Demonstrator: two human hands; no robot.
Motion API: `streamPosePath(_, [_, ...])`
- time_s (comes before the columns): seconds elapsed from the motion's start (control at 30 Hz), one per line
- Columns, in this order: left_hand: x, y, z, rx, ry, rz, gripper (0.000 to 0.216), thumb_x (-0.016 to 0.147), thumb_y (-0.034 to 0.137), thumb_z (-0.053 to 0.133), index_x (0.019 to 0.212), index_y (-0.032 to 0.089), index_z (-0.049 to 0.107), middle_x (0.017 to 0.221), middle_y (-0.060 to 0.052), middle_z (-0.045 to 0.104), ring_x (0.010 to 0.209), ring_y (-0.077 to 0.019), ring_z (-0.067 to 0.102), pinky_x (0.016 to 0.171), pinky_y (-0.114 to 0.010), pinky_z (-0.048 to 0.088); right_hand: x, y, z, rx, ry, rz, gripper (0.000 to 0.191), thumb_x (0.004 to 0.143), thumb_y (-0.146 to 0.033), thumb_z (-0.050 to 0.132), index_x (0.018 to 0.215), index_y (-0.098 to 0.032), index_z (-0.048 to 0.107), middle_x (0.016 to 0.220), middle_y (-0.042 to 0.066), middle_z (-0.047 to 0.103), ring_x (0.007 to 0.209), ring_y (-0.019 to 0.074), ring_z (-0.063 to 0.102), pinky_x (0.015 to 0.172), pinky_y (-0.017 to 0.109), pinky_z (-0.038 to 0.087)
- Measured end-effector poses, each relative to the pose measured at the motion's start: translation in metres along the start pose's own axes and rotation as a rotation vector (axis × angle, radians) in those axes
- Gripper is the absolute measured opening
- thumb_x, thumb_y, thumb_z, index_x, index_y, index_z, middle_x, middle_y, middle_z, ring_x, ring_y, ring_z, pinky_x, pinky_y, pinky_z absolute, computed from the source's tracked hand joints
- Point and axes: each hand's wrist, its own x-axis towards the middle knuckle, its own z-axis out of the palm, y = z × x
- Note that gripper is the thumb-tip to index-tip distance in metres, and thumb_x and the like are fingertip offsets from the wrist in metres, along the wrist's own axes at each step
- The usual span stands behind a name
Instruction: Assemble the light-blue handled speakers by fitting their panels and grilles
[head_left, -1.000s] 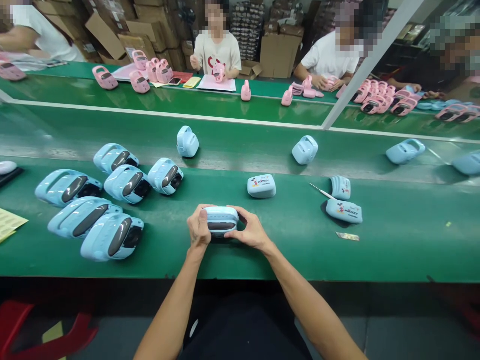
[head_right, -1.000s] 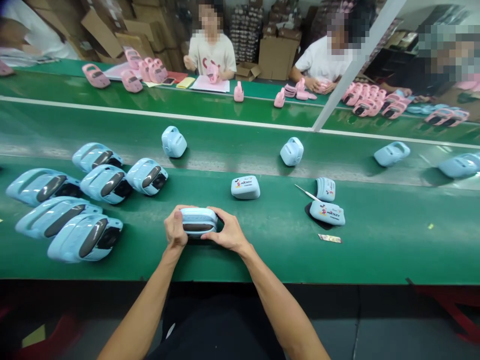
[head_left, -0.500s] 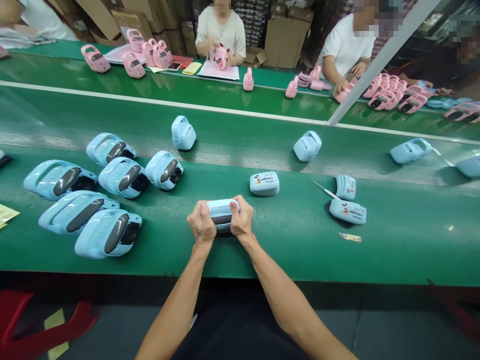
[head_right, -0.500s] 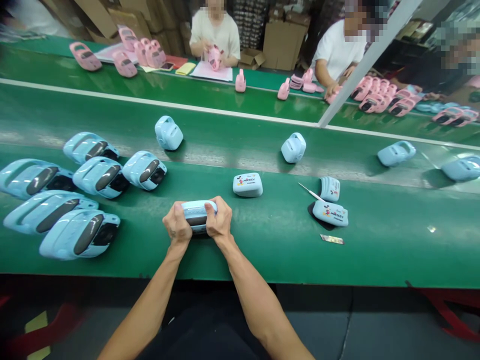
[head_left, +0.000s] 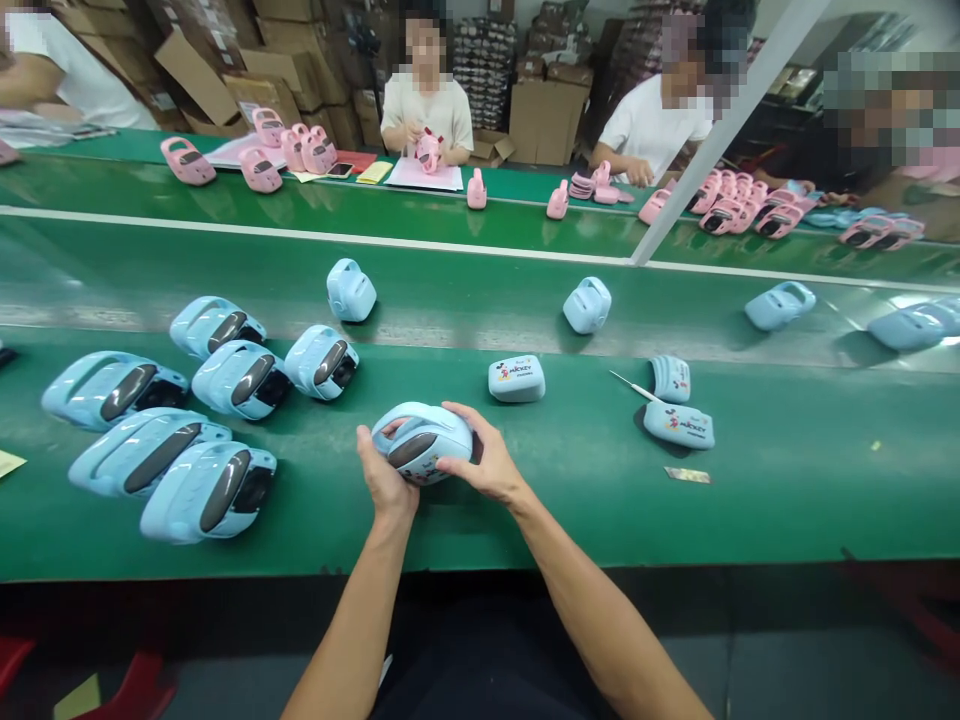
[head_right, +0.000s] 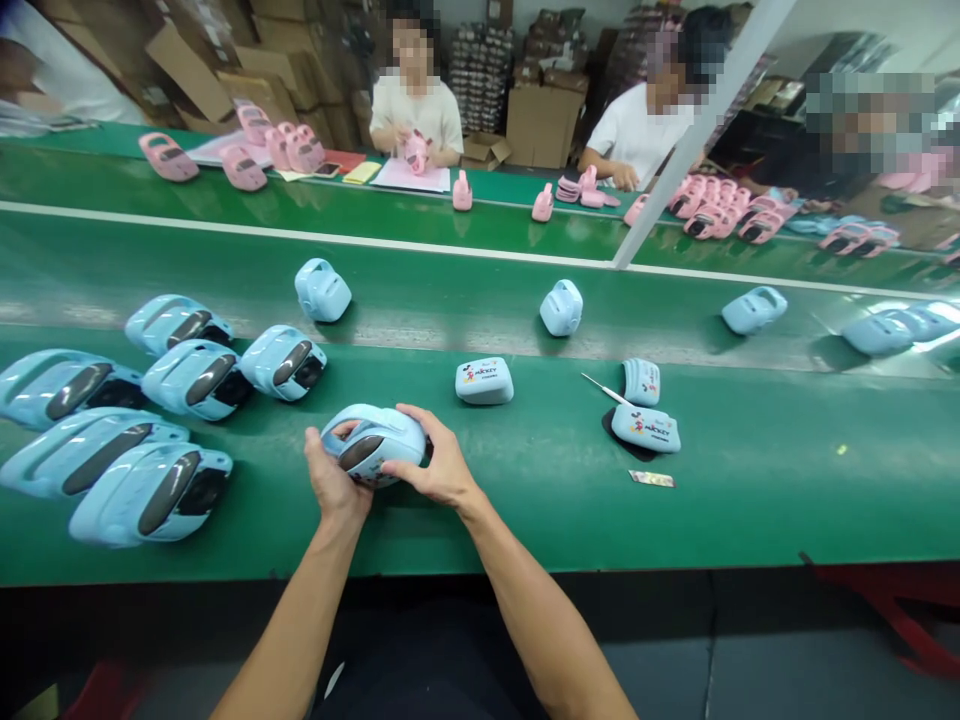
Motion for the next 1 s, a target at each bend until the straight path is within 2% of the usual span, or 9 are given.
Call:
streamPosePath(0.07, [0.0,0.008,-0.011,-0.005,-0.149,0.036,0.067,0.073,0.081,0.058,0.094,0.019,0.069,0.094,-0.011,0.078,0.09,-0.0285,0.075,0.076,-0.038,0.06,0.002,-0.011,-0.013,-0.041,-0.052,-0.034,0.076,0.071,-0.053,0.083,0.137,-0.023,0.059,0.135,0.011,0.063,0.124,0.0302,0.06,0.108,0.043,0.046])
streamPosePath(0.17, [0.005,0.023,-0.028,0.256,-0.537,0.21,0.081,0.056,0.064,0.088,0.123,0.024,0.066,0.129,-0.013,0.072,0.123,-0.0344,0.065,0.101,-0.046,0.054,0.007,-0.023,-0.034,-0.148,-0.185,-0.114,0.073,0.067,-0.047,0.088,0.131,-0.023,0.064,0.132,0.01,0.065,0.121,0.0305,0.061,0.106,0.043,0.047])
streamPosePath(0.23, [0.007,0.029,-0.031,0.556,-0.766,0.3,0.084,0.053,0.053,0.094,0.128,0.027,0.067,0.136,-0.011,0.069,0.128,-0.0361,0.062,0.11,-0.049,0.049,0.009,-0.025,-0.043,-0.178,-0.259,-0.142,0.071,0.065,-0.045,0.088,0.129,-0.024,0.065,0.129,0.009,0.067,0.12,0.0306,0.063,0.106,0.044,0.047])
streamPosePath(0.3, [0.006,0.03,-0.027,0.738,-0.875,0.364,0.075,0.059,0.051,0.092,0.127,0.029,0.069,0.137,-0.009,0.068,0.127,-0.0354,0.063,0.111,-0.05,0.048,0.007,-0.02,-0.047,-0.161,-0.264,-0.132,0.072,0.067,-0.044,0.087,0.132,-0.025,0.063,0.131,0.009,0.065,0.123,0.031,0.061,0.109,0.045,0.045])
streamPosePath(0.37, [0.0,0.027,-0.02,0.774,-0.859,0.45,0.066,0.067,0.051,0.087,0.127,0.028,0.069,0.134,-0.008,0.07,0.125,-0.0329,0.064,0.11,-0.048,0.05,0.001,-0.012,-0.044,-0.107,-0.193,-0.087,0.076,0.069,-0.043,0.084,0.139,-0.026,0.057,0.142,0.009,0.059,0.134,0.0319,0.053,0.116,0.047,0.039])
streamPosePath(0.47, [-0.01,0.019,-0.011,0.777,-0.774,0.554,0.057,0.076,0.047,0.081,0.127,0.027,0.068,0.132,-0.008,0.07,0.121,-0.0291,0.066,0.107,-0.045,0.052,-0.016,0.001,-0.033,0.02,-0.011,0.021,0.078,0.075,-0.041,0.078,0.147,-0.028,0.049,0.154,0.007,0.048,0.145,0.0319,0.042,0.121,0.049,0.032])
streamPosePath(0.67, [-0.02,0.013,-0.008,0.808,-0.744,0.556,0.047,0.08,0.04,0.077,0.125,0.027,0.071,0.145,-0.009,0.063,0.129,-0.0292,0.062,0.108,-0.043,0.052,-0.039,0.003,0.001,0.209,0.292,0.141,0.074,0.078,-0.036,0.07,0.147,-0.025,0.047,0.149,0.008,0.052,0.135,0.0319,0.049,0.118,0.051,0.037])
streamPosePath(0.77, [-0.022,0.013,-0.007,0.802,-0.731,0.544,0.047,0.08,0.04,0.076,0.125,0.028,0.071,0.145,-0.008,0.063,0.128,-0.0293,0.063,0.109,-0.045,0.051,-0.039,-0.003,0.012,0.284,0.375,0.174,0.071,0.076,-0.031,0.069,0.144,-0.024,0.049,0.143,0.008,0.055,0.127,0.0302,0.055,0.112,0.049,0.043])
streamPosePath(1.0, [-0.026,0.015,-0.002,0.697,-0.698,0.455,0.043,0.076,0.042,0.079,0.117,0.03,0.076,0.138,-0.007,0.068,0.125,-0.0315,0.065,0.108,-0.047,0.051,-0.035,-0.007,0.019,0.328,0.445,0.257,0.07,0.072,-0.027,0.063,0.141,-0.026,0.052,0.131,0.007,0.063,0.11,0.0275,0.062,0.099,0.044,0.053])
